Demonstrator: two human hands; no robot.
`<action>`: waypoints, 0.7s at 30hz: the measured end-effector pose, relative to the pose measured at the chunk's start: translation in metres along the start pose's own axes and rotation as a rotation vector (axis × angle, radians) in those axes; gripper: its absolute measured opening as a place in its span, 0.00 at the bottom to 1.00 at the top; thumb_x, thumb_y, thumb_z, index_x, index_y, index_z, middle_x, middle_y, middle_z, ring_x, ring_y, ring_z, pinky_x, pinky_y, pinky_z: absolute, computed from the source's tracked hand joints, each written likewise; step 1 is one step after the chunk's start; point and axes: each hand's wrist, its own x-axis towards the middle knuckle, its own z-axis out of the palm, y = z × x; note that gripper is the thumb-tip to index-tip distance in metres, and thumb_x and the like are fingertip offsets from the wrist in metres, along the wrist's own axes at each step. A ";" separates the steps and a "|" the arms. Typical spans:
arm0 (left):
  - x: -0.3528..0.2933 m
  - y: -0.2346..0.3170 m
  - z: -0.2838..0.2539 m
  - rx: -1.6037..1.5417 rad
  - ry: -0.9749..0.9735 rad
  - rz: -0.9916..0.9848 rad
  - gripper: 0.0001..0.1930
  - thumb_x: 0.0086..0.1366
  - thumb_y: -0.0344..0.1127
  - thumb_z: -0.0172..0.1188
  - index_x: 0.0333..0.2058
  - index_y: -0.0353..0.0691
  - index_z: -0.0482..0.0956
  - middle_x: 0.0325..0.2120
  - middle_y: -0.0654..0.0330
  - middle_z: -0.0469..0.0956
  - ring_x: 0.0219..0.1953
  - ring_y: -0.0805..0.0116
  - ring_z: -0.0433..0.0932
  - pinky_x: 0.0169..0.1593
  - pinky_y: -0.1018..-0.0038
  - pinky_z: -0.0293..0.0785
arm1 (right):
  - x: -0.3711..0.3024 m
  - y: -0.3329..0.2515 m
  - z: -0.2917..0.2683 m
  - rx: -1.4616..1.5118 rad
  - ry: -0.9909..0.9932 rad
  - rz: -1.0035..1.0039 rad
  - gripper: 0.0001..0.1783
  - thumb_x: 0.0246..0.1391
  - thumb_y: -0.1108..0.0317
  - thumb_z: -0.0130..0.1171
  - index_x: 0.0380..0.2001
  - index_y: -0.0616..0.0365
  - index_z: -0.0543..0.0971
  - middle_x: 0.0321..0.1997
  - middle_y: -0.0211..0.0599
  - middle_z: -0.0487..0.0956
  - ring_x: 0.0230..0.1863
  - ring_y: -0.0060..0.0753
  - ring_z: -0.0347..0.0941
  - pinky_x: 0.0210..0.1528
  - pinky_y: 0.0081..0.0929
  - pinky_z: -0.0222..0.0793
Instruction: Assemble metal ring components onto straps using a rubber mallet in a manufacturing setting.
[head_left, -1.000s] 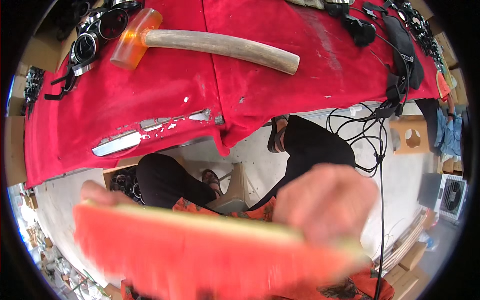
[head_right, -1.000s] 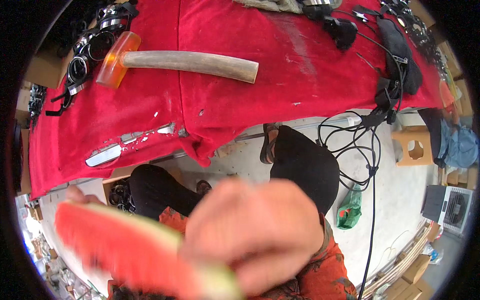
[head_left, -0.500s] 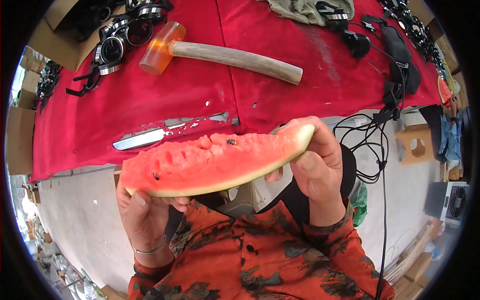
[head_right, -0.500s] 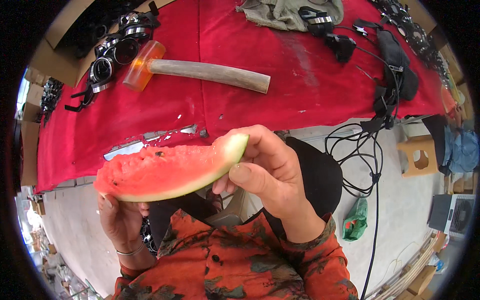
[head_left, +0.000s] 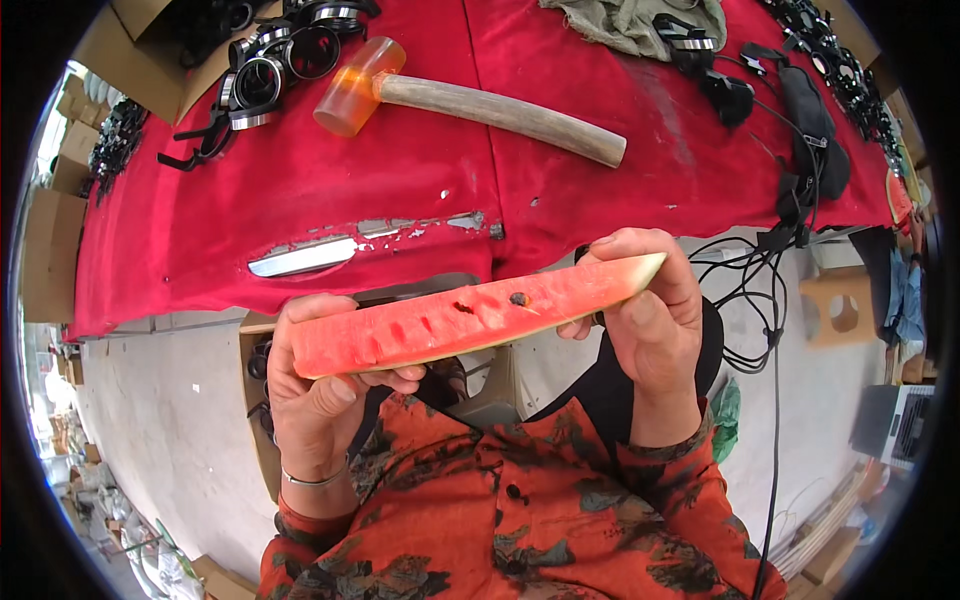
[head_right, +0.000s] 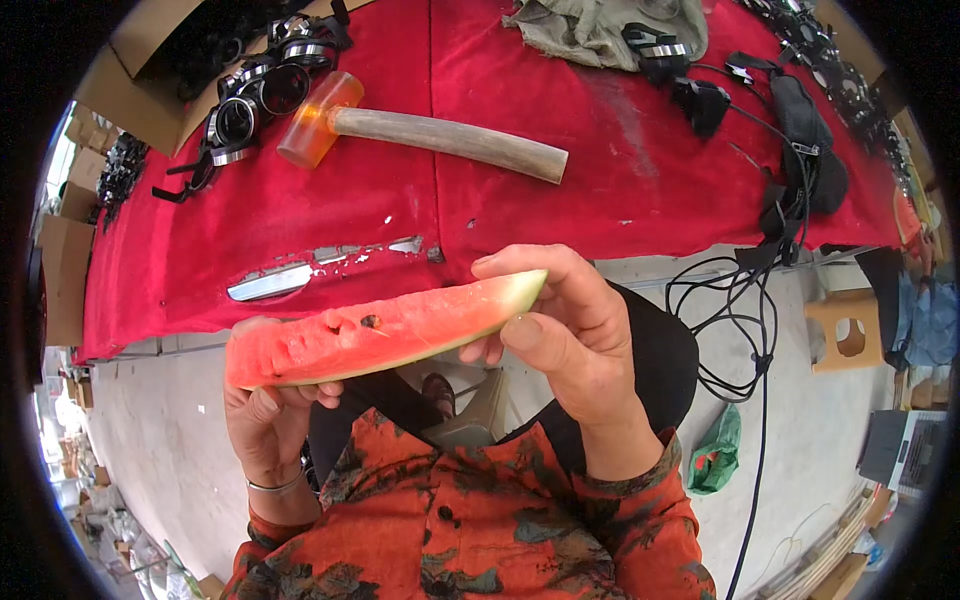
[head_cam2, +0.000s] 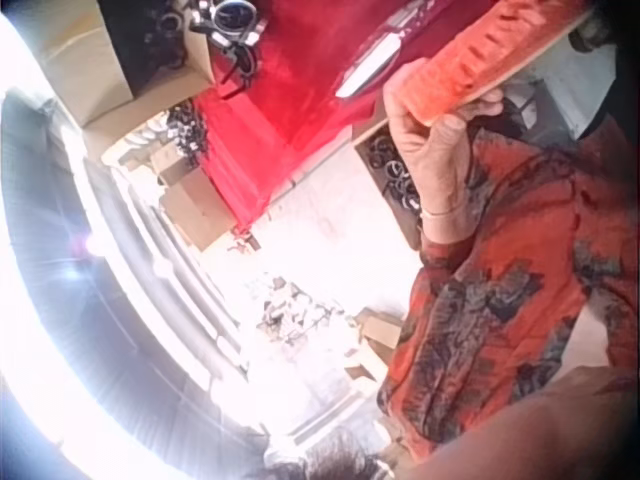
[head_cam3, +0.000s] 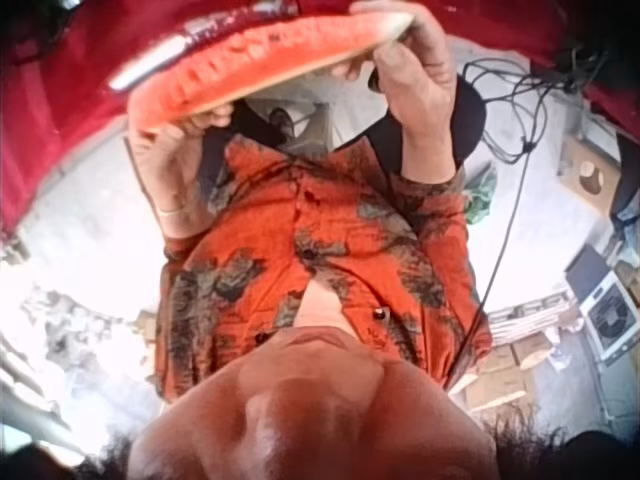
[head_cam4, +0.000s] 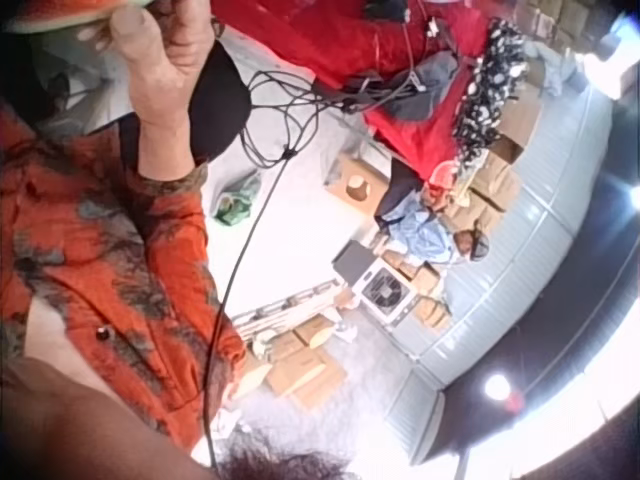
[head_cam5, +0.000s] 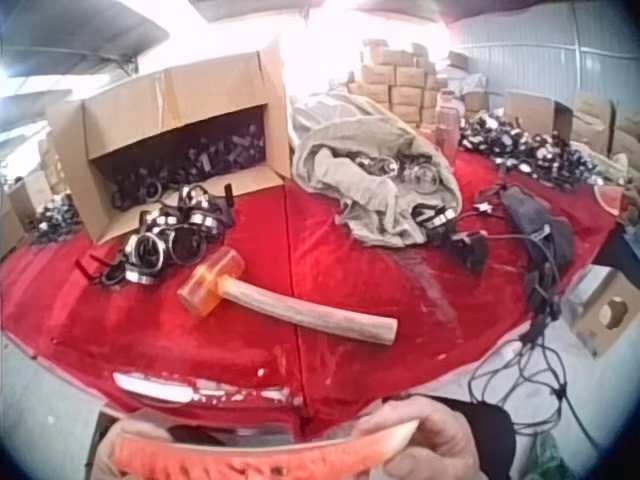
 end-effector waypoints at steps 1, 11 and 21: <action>0.000 -0.001 0.000 -0.001 0.000 -0.002 0.30 0.53 0.34 0.65 0.49 0.28 0.61 0.37 0.41 0.74 0.31 0.49 0.80 0.32 0.61 0.82 | 0.000 0.000 0.001 0.000 0.002 0.001 0.20 0.54 0.69 0.55 0.48 0.67 0.67 0.39 0.42 0.75 0.33 0.29 0.75 0.34 0.21 0.70; -0.004 -0.009 -0.014 0.517 0.061 0.319 0.27 0.52 0.33 0.66 0.49 0.33 0.64 0.39 0.55 0.72 0.38 0.64 0.76 0.42 0.71 0.75 | 0.007 -0.002 0.012 -1.008 0.033 -0.566 0.20 0.39 0.64 0.66 0.37 0.63 0.78 0.49 0.51 0.70 0.50 0.54 0.68 0.52 0.40 0.65; -0.002 -0.008 -0.008 0.600 0.001 0.376 0.26 0.52 0.28 0.66 0.48 0.34 0.65 0.39 0.54 0.72 0.41 0.70 0.74 0.45 0.76 0.70 | 0.009 -0.001 0.008 -1.208 -0.108 -0.507 0.22 0.45 0.52 0.63 0.37 0.58 0.77 0.53 0.52 0.67 0.57 0.59 0.61 0.57 0.47 0.58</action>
